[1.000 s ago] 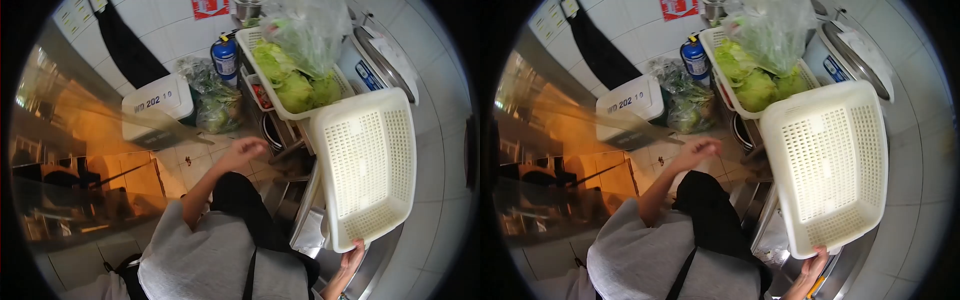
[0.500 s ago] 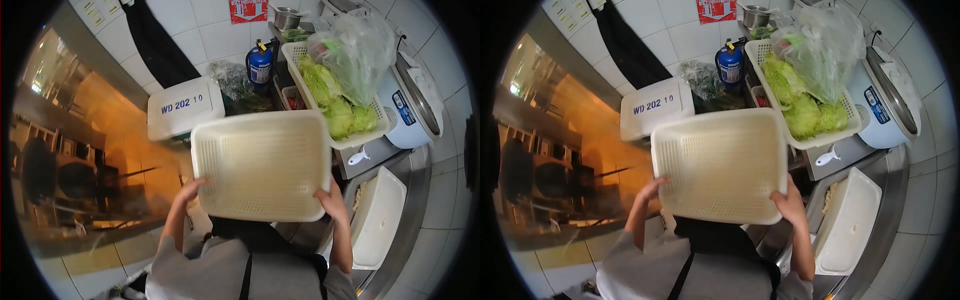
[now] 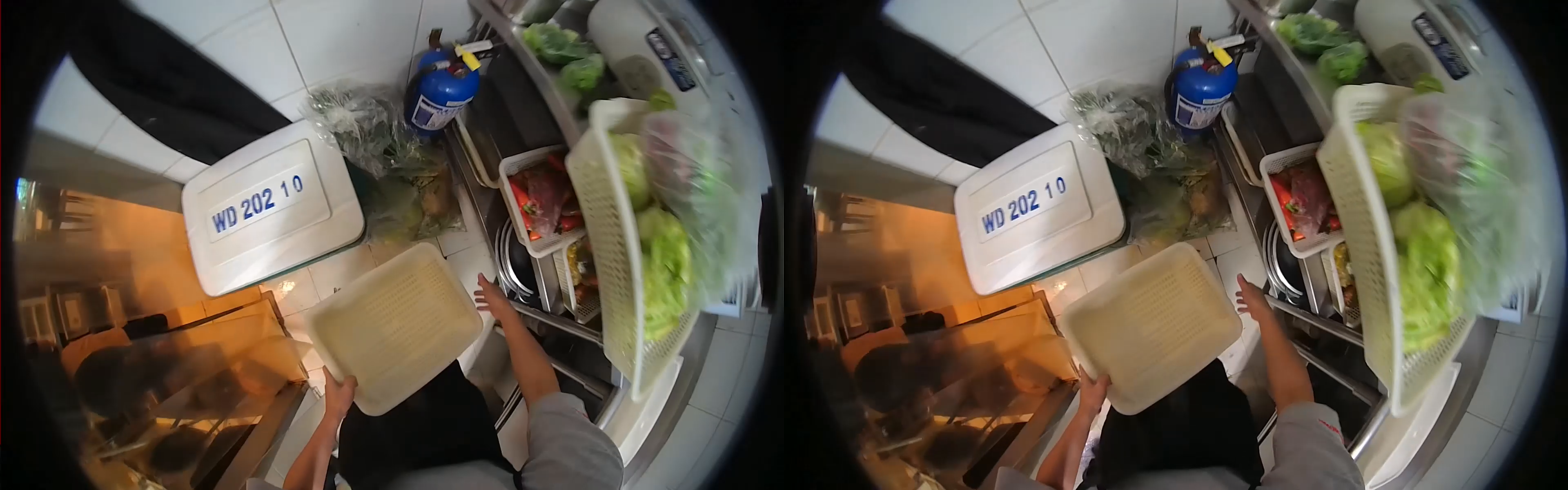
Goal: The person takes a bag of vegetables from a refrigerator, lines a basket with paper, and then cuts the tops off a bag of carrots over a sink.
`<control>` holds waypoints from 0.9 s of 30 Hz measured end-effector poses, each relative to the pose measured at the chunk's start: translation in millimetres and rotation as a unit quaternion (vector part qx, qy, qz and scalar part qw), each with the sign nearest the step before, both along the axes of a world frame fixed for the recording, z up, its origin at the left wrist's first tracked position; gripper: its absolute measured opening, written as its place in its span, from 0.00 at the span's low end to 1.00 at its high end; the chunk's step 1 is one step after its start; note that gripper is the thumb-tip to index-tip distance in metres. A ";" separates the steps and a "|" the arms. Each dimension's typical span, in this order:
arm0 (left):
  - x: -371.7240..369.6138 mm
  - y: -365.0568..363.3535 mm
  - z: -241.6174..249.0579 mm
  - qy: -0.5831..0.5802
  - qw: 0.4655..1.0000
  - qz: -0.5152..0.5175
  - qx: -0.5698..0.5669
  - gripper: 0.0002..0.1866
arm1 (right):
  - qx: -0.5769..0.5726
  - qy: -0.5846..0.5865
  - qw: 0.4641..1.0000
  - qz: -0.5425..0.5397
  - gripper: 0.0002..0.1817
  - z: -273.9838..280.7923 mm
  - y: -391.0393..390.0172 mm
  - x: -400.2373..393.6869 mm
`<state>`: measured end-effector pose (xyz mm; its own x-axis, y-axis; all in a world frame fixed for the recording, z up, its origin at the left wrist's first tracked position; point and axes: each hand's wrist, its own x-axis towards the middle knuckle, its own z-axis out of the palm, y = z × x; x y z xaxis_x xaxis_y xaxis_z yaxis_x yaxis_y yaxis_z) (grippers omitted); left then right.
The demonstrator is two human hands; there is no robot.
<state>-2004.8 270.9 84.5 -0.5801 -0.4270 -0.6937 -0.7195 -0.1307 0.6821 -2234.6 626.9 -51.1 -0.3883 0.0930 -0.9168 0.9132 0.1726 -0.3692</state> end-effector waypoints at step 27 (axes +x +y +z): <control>-153.0 0.2 -83.8 -0.082 0.995 0.047 0.031 0.29 | -0.008 0.175 0.957 -0.230 0.18 -247.8 43.3 -179.8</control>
<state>-2157.8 271.1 0.7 -0.4165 -0.4281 -0.8020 -0.8025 -0.2413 0.5456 -2414.4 670.3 -298.9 -0.5933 0.3138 -0.7413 0.7115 -0.2261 -0.6653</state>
